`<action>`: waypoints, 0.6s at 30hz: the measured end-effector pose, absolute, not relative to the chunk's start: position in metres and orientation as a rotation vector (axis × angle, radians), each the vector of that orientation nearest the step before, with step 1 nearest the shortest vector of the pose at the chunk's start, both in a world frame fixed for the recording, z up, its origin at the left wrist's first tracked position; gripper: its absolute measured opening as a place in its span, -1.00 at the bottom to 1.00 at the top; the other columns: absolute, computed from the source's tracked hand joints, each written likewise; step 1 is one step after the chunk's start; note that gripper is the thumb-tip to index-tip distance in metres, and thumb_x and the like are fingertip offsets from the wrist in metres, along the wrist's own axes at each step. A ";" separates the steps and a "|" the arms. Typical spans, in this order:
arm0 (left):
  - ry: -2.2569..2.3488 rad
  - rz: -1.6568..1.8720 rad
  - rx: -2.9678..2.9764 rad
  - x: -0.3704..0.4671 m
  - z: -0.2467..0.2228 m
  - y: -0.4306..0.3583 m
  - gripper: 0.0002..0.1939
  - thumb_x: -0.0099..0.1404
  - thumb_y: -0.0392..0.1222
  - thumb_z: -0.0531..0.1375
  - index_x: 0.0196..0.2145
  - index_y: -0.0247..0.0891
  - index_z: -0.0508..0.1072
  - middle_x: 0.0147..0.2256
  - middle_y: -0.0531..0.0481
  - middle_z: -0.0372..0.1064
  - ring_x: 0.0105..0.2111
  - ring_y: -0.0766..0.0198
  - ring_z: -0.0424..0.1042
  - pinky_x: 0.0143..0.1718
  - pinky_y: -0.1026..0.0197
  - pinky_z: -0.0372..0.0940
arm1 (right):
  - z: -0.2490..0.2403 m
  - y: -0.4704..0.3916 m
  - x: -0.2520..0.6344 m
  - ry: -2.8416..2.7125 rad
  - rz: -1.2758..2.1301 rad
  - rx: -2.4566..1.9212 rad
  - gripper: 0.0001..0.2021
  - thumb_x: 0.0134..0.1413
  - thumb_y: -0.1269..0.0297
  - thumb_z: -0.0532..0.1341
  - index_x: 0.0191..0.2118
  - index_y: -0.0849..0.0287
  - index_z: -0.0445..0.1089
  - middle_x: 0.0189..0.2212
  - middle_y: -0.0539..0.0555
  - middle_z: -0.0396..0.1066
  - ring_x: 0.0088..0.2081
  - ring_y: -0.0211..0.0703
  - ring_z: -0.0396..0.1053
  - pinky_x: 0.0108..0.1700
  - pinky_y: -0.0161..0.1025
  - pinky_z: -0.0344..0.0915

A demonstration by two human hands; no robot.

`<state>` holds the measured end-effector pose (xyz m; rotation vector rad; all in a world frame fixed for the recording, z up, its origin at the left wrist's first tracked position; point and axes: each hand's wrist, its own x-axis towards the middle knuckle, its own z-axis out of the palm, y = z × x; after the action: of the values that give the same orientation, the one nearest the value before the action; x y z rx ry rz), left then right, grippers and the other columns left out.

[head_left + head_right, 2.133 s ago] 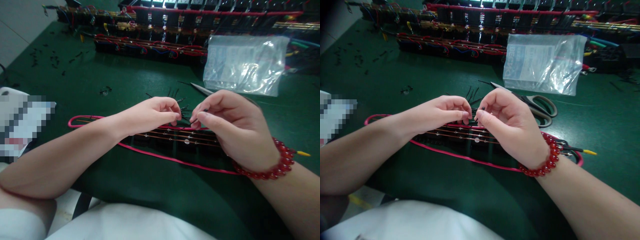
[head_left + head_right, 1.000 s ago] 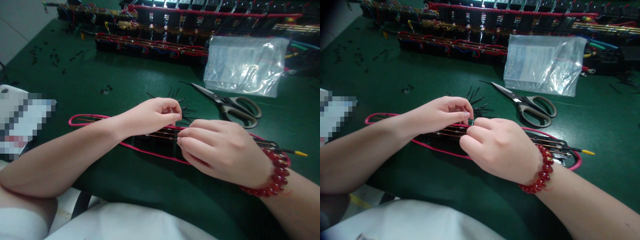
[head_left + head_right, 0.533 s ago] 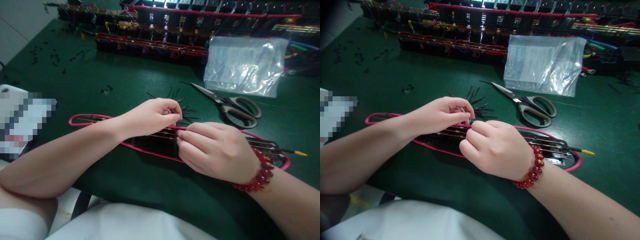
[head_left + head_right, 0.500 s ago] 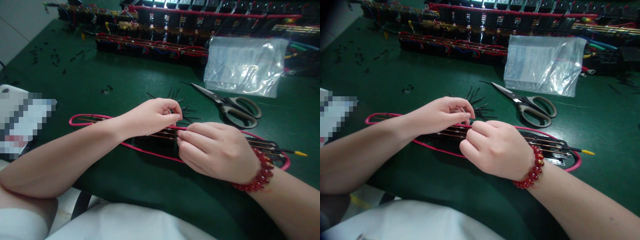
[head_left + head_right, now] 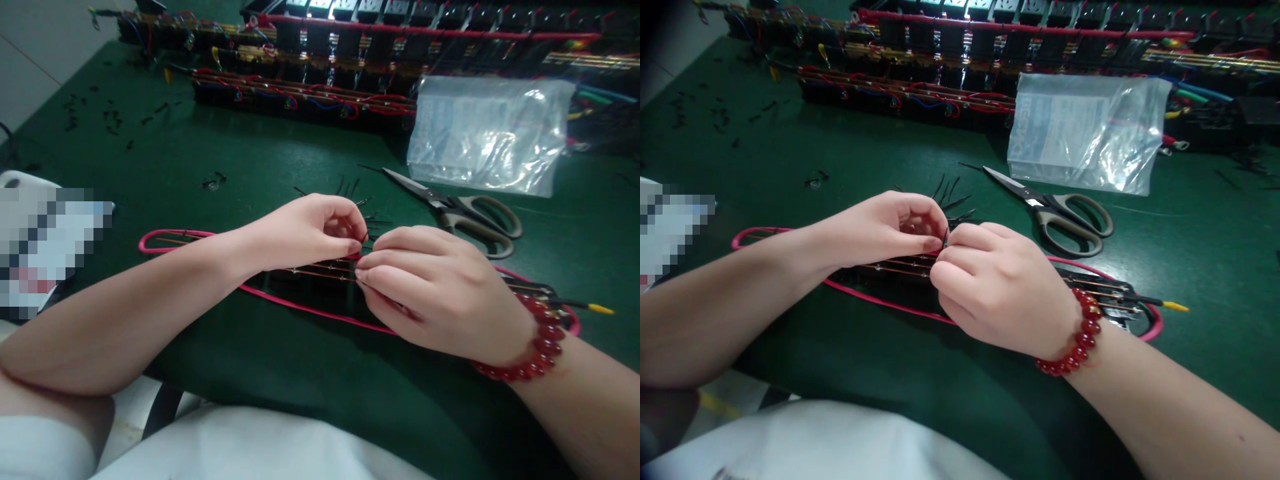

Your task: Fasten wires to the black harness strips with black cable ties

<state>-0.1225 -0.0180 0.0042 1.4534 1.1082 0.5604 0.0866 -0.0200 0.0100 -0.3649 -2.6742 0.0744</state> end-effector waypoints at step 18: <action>1.137 0.589 1.602 -0.122 0.001 -0.020 -0.94 0.23 -0.35 0.22 -0.36 -0.27 0.50 -0.43 0.10 0.51 -0.42 0.39 0.48 -0.41 0.34 0.30 | 0.012 -0.012 0.086 -2.383 0.855 -1.043 -0.87 0.20 0.26 0.25 -0.37 0.12 0.47 -0.42 0.04 0.49 -0.39 -0.14 0.41 -0.31 -0.17 0.35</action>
<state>-0.1216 -0.0198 0.0008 1.6024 1.1371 0.5892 0.0856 -0.0117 0.0116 -1.0426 -2.3830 0.8546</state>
